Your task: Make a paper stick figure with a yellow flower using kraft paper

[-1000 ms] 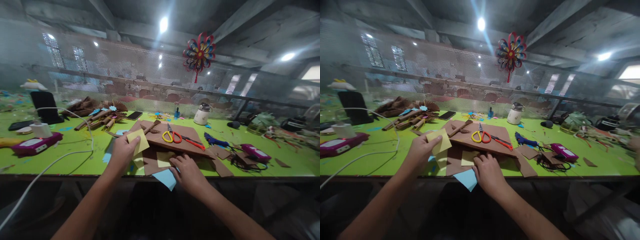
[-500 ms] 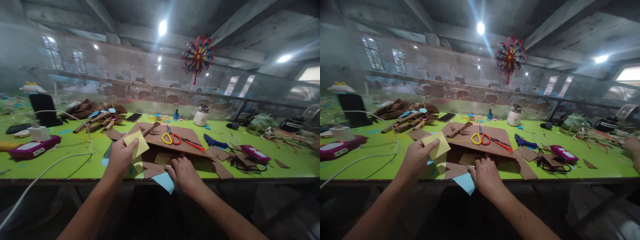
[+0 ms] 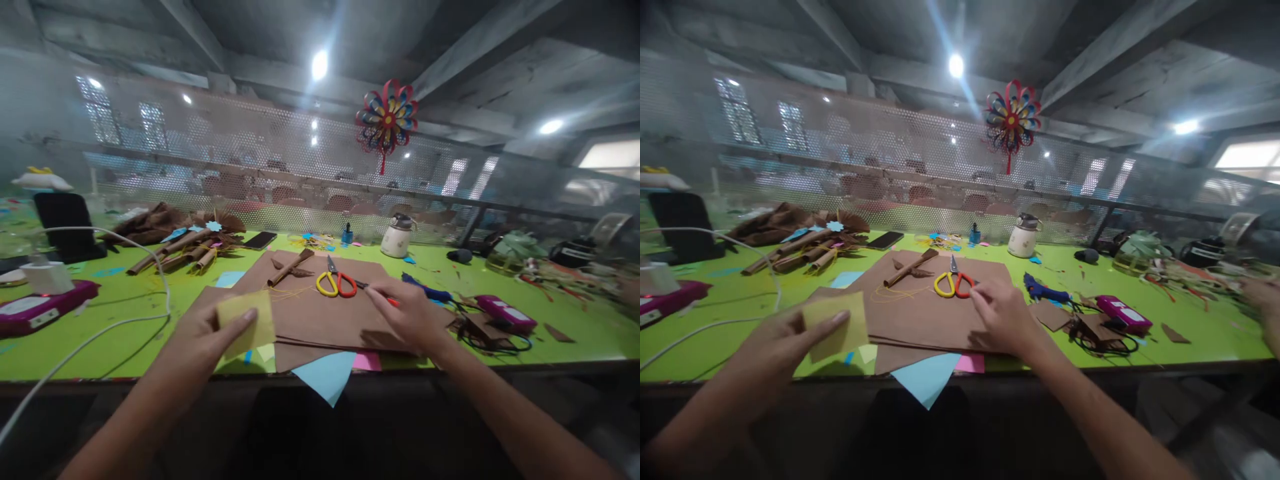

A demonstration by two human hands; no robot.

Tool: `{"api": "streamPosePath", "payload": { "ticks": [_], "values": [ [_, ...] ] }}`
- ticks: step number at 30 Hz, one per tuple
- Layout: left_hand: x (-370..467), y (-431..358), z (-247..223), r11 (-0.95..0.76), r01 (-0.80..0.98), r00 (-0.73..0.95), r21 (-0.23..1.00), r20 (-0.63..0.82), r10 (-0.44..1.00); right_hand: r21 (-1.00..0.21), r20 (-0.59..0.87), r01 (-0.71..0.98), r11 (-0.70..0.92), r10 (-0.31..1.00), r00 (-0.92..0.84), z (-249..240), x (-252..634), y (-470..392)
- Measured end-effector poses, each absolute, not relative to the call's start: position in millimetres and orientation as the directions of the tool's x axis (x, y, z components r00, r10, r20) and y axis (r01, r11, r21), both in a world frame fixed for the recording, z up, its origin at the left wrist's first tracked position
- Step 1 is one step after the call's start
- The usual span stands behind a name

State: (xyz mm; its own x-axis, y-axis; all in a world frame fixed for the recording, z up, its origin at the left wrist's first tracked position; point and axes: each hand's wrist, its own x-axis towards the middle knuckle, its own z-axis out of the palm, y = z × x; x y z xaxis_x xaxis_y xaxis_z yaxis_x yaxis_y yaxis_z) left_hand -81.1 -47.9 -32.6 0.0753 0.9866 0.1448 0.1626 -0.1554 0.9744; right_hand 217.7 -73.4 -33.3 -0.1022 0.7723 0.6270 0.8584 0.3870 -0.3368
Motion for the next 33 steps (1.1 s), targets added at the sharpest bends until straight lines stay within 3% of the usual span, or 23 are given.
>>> {"api": "streamPosePath", "payload": {
  "ticks": [3,6,13,19,25,29,33],
  "values": [
    [-56.2,-22.7,-15.4,-0.048,0.065,0.292,0.997,0.027,0.956,-0.4,0.365,0.891,0.214,0.929,-0.059,-28.4,222.0,-3.8],
    [-27.4,14.4,-11.7,-0.002,0.01,0.459,1.0,-0.003,0.888,-0.375,0.175,0.926,0.048,0.984,0.02,-41.1,216.9,47.0],
    [3.4,71.2,-32.0,0.119,0.006,0.568,0.993,-0.101,0.817,-0.328,0.205,0.945,0.012,0.977,0.059,-87.2,220.7,81.1],
    [3.4,63.3,-45.4,0.124,-0.002,0.754,0.992,-0.08,0.652,-0.374,0.291,0.925,0.063,0.955,0.053,-88.4,230.6,75.2],
    [4.7,55.7,-43.2,0.009,0.104,0.656,0.995,-0.075,0.751,-0.227,0.244,0.971,-0.076,0.961,0.132,-86.9,222.6,73.1],
    [4.1,55.6,-43.5,-0.057,0.148,0.594,0.987,-0.043,0.803,-0.226,0.203,0.965,-0.132,0.963,0.179,-84.5,216.7,74.6],
    [2.1,62.0,-49.5,-0.114,0.142,0.569,0.983,0.013,0.822,-0.208,0.192,0.974,-0.087,0.973,0.128,-85.2,212.0,76.1]
  ]
}}
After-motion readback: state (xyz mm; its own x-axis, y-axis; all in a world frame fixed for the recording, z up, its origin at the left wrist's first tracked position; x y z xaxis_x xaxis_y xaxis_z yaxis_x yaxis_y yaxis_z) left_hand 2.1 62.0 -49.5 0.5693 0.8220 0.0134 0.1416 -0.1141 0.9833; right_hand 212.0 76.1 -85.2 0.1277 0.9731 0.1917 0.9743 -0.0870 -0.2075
